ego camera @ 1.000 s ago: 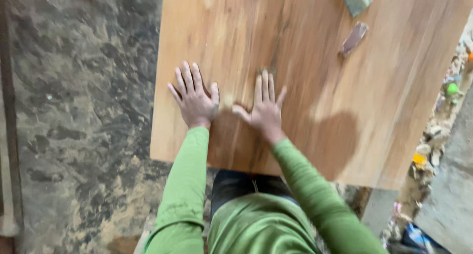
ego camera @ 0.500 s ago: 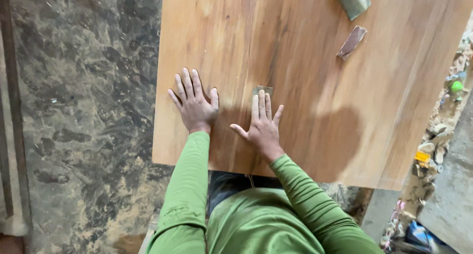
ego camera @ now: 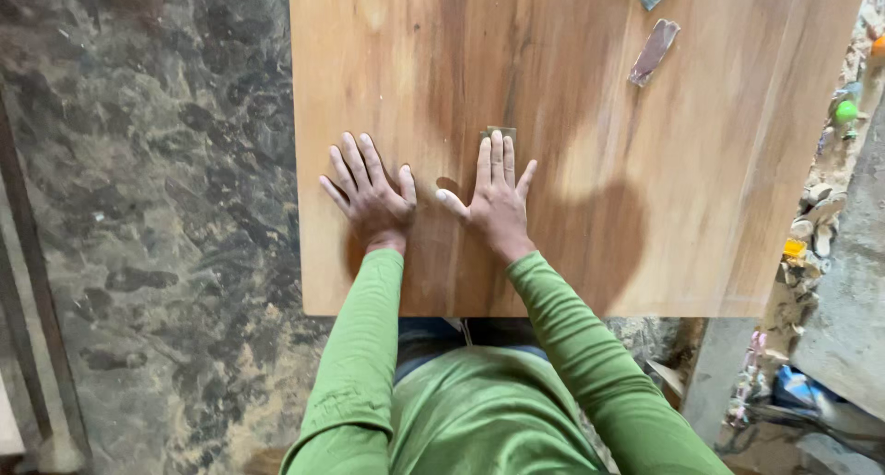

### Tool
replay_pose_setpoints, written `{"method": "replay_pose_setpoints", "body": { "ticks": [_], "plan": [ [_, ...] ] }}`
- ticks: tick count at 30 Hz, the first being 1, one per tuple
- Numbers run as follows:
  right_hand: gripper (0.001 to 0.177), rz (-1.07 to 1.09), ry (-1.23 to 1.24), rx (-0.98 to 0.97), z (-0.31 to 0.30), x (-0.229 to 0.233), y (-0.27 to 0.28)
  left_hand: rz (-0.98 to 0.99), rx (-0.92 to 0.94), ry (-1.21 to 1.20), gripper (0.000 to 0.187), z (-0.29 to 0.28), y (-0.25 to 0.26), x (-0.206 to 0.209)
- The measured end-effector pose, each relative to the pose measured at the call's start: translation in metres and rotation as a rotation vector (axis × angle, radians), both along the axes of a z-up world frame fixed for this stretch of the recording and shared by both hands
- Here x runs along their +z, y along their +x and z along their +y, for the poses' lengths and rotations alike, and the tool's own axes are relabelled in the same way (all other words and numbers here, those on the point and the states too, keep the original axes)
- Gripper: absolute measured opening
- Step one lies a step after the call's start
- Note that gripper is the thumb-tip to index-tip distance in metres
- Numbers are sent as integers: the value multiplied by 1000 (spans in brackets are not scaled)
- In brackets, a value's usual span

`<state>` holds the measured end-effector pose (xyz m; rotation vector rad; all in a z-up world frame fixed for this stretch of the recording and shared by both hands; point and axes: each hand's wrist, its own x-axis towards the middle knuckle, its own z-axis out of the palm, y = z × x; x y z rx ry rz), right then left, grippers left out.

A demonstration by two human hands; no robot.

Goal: The person sands a large wooden board using a sanding block. They move the block back and forth across the surface, covering different areas of the board to smooth the wood. The person uses both hands to apply pressure and guide the sanding block.

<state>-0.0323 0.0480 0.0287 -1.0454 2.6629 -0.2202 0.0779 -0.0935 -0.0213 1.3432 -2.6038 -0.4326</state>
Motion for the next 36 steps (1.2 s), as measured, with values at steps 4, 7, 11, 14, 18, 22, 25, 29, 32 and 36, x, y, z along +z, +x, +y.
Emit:
{"method": "replay_pose_setpoints", "body": {
  "ticks": [4,7,11,14,18,22,25,29,32,36],
  "plan": [
    [116,10,38,12,8,6,18,-12,-3,-16,81,-1,1,-1],
    [115,20,5,-3,1,1,13,-13,-9,-21,81,-3,-1,-2],
    [114,110,18,11,-9,-7,4,-19,-7,1,81,-1,0,2],
    [117,56,-12,-13,2,3,34,-8,-9,8,81,-5,-2,3],
    [116,62,29,-30,-5,-3,25,21,-12,31,82,-3,1,1],
    [115,58,-4,-51,-15,-7,16,-6,-22,34,81,-3,2,2],
    [118,42,43,-46,-9,0,31,-7,-16,49,81,-3,1,2],
    [121,17,119,-43,-18,-3,21,-4,-16,49,81,-3,1,-2],
    [116,74,8,-38,-40,-13,0,0,-15,47,81,-2,3,-3],
    [117,55,51,-38,-30,-10,17,-2,-21,38,81,-3,1,-2]
  ]
}}
